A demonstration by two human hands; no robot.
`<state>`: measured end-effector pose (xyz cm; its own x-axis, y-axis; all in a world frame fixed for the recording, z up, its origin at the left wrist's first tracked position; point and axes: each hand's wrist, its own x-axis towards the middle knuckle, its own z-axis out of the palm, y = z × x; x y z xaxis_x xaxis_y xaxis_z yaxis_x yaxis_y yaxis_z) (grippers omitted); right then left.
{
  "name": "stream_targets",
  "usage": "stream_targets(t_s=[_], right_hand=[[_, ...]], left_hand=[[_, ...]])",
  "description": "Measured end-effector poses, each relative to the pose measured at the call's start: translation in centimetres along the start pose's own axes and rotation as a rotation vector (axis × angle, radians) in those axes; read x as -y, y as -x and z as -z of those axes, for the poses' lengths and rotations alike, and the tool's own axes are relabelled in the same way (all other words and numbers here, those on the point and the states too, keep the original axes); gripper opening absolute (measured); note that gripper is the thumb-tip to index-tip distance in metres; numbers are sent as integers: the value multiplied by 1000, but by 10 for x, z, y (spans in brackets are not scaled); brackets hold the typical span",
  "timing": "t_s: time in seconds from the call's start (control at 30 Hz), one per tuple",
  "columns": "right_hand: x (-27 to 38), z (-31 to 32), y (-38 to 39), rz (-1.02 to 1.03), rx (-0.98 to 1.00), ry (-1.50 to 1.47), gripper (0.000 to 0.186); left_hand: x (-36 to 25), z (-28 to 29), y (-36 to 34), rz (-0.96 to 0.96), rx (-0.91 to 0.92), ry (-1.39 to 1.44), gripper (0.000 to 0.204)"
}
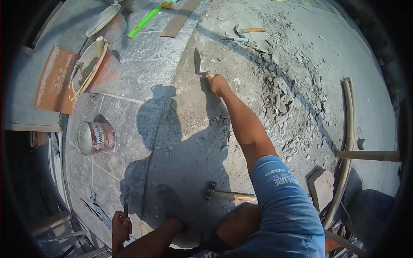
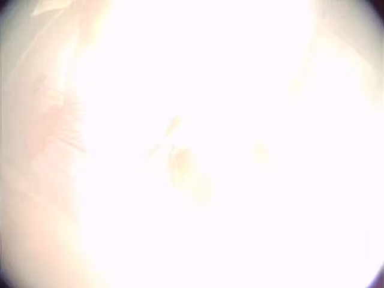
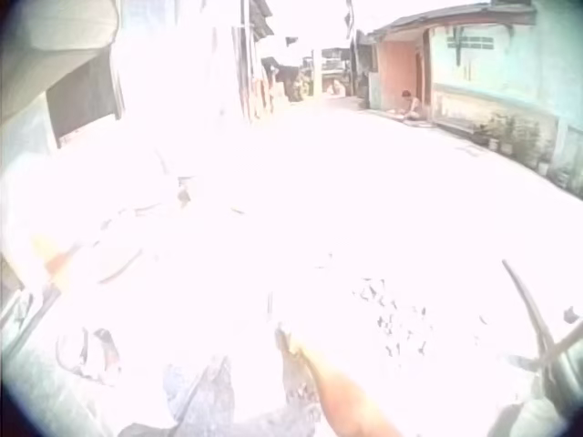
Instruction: The person chips away at a concrete surface using a hammer and a chisel, then clears loose debris with a trowel.
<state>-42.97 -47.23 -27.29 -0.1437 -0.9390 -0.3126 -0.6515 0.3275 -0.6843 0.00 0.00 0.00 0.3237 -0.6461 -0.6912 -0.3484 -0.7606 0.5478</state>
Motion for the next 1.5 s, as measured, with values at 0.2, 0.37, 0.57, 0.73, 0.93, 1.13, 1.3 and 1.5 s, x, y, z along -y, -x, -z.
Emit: stream_targets(t_s=[0.2, 0.37, 0.57, 0.73, 0.93, 1.13, 1.3, 1.5], right_hand=[[-58, 75, 33, -5, 143, 3, 58], [-137, 118, 69, -102, -57, -92, 48], [-209, 186, 147, -223, -131, -12, 50], [-230, 175, 194, -420, -276, -51, 53], [-73, 123, 256, -305, -15, -249, 47], [-69, 45, 191, 123, 119, 41, 55], [-120, 116, 240, -217, 264, -159, 57], [-231, 198, 308, -472, -77, -124, 46]], left_hand=[[-10, -13, 0, 31, -29, 4, 13], [-23, -15, -12, -3, -26, 14, 13], [-8, -5, -4, -18, -25, 59, 12], [-3, -5, 0, -5, -61, 51, 11], [24, 4, 13, 6, -51, 119, 12], [-16, -8, -10, -13, 33, 21, 13], [-18, -14, -16, -78, 105, 29, 13], [-7, -12, -6, -39, 48, 46, 11]])
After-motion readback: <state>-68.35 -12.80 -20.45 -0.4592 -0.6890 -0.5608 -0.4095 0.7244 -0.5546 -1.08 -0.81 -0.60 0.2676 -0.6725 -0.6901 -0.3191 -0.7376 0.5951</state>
